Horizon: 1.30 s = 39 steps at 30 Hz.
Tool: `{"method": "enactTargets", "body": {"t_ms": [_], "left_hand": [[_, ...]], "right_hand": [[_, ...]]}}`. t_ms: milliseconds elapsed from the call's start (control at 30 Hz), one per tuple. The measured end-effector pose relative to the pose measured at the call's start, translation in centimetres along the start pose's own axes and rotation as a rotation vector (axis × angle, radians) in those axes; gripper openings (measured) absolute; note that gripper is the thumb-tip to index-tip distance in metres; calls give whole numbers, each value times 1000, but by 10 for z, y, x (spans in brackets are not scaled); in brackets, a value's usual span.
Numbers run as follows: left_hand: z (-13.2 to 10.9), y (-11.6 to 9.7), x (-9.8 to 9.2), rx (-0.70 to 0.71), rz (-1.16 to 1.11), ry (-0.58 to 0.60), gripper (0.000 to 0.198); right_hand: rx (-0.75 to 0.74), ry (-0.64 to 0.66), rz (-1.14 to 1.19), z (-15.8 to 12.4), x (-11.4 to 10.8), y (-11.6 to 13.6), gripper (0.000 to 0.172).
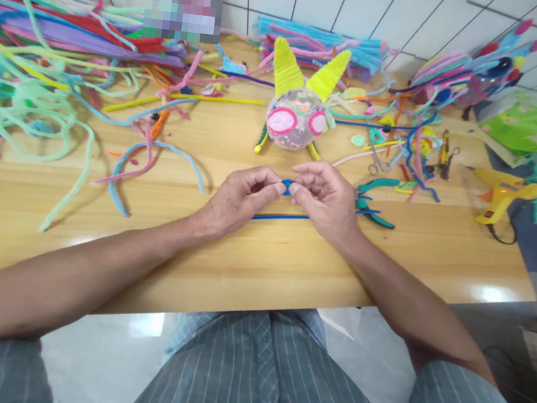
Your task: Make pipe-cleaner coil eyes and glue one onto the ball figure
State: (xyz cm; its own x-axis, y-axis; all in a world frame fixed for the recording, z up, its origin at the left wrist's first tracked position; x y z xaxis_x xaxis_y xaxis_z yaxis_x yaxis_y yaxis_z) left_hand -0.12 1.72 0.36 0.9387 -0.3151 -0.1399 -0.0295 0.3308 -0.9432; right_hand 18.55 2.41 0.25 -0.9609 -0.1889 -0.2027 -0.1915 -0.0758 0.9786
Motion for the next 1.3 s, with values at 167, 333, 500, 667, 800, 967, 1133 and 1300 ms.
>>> {"method": "enactTargets", "body": {"t_ms": [167,333,500,667,800,967,1133,1300], "left_hand": [[-1,0,0,-6,2,7,38],[-1,-1,1,-20,-14,-5,38],[-1,-3,1,-45,5,3,37],[0,1,0,-60,-7,14,37],[0,5,-2,-67,-38,3,37],[1,4,-2,-62,-63,-10,30],[3,3,-3,-70,-64,-5,27],[3,4,-3,-117,-110,-13,33]], "right_hand": [[-12,18,-34,0,1,-1,10],[23,-4,-39,0,0,-1,20],[61,37,-21,1,0,-1,18],[77,42,16,1,-1,1,19],[86,28,31,2,-1,3,21],[82,35,23,1,0,1,25],[47,43,-3,-1,1,-3,28],[9,47,32,0,0,-3,32]]}}
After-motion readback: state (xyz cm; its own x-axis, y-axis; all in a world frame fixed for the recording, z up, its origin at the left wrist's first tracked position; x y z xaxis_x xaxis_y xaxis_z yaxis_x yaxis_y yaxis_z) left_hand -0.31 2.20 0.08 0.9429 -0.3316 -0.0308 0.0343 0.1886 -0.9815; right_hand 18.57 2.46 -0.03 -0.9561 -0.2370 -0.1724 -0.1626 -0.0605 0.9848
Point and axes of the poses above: each hand's wrist, its own z-axis towards the middle knuckle, its own x-axis out of the palm, y = z × x, the point moved 2 cm from there along z, towards the middle knuckle, and after that the axes turned 10 degrees about x, right-handed, at the moved point
